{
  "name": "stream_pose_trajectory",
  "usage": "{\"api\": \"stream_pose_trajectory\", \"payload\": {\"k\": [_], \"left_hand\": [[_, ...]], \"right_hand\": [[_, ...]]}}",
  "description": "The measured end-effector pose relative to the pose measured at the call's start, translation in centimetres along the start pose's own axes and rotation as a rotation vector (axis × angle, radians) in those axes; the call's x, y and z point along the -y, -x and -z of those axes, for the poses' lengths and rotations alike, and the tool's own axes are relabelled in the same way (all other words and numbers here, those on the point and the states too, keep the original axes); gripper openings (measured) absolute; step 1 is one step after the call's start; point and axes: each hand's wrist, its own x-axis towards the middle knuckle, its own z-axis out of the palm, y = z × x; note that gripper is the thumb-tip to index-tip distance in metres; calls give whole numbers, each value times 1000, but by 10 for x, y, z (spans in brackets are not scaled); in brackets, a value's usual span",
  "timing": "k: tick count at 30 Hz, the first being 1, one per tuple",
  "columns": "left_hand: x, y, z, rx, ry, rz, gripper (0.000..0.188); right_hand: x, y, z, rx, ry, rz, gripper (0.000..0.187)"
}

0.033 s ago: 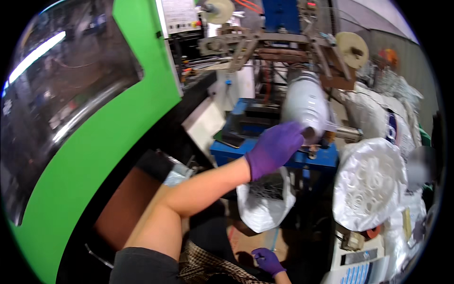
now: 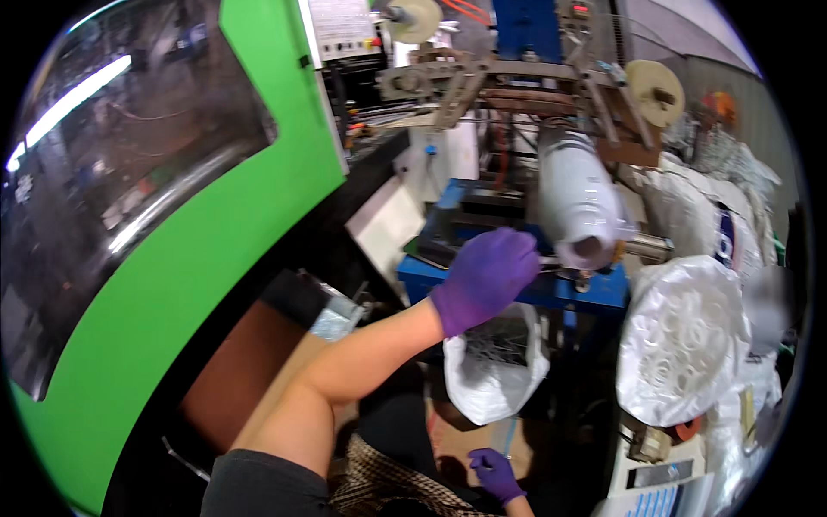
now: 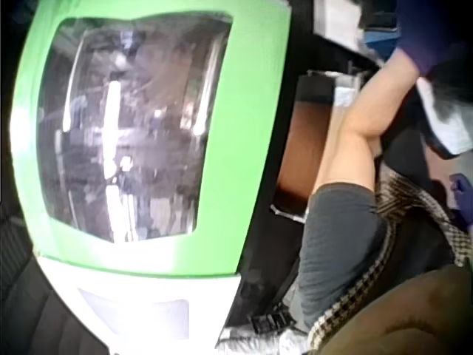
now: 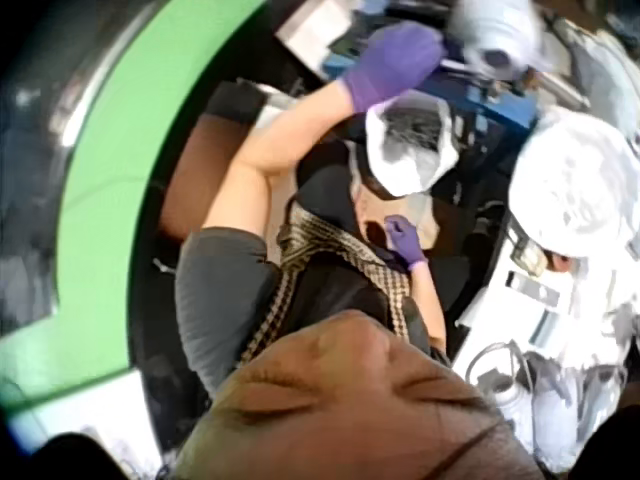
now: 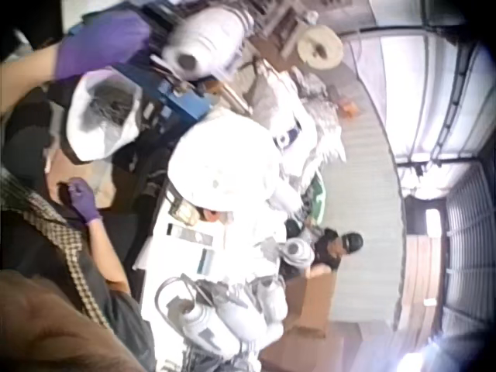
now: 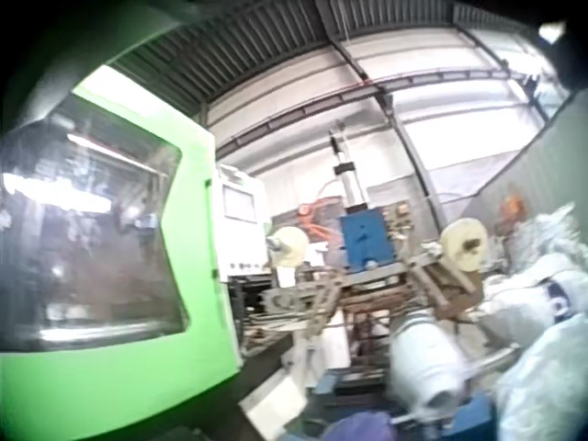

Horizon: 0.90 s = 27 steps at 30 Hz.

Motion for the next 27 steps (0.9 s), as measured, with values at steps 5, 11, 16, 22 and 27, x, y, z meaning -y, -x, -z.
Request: {"api": "stream_pose_trajectory", "payload": {"k": [5, 11, 16, 22, 27], "left_hand": [[1, 34, 78, 129, -76, 203, 46], [-63, -17, 1, 92, -77, -152, 67], [-34, -77, -81, 575, -327, -65, 48], [-48, -41, 7, 187, -219, -66, 25], [-47, 110, 184, -136, 772, 778, 64]], "right_hand": [[-25, -3, -12, 56, 34, -217, 18], [-40, -2, -17, 332, 124, -173, 25], [-62, -3, -1, 192, -35, -485, 27], [-90, -3, 21, -10, -301, -583, 27], [-118, -9, 9, 86, -27, -483, 23]]}}
